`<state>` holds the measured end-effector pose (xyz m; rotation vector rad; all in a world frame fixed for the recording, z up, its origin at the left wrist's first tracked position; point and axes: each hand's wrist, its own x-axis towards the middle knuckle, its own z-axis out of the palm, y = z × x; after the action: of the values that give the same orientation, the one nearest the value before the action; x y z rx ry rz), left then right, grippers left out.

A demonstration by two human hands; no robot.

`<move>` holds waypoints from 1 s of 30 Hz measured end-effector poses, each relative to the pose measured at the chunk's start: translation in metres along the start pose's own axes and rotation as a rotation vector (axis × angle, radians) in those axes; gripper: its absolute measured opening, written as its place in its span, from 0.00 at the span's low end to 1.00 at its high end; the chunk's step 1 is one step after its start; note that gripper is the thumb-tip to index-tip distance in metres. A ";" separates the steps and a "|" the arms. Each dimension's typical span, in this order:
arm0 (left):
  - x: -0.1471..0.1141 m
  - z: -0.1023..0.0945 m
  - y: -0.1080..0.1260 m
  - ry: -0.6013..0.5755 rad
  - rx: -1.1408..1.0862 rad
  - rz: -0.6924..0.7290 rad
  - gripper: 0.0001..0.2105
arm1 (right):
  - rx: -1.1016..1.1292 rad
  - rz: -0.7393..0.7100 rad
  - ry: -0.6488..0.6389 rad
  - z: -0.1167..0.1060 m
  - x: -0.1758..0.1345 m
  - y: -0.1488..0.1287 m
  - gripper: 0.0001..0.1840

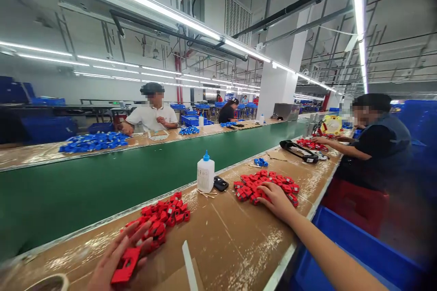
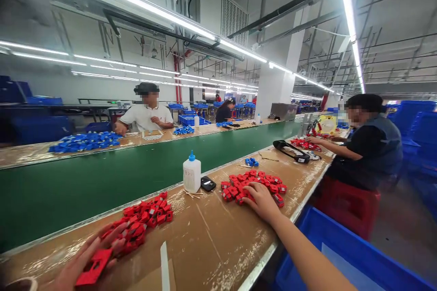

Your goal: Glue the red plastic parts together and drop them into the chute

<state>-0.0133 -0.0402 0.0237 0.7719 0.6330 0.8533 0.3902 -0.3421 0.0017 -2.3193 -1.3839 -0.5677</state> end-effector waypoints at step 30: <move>-0.008 0.000 -0.010 -0.321 0.857 0.394 0.17 | 0.925 -0.760 -0.840 0.038 0.046 -0.295 0.26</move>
<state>-0.0133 -0.0513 0.0176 1.8172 0.5565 0.7724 0.1528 -0.1579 0.0266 -1.2117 -2.2304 0.8474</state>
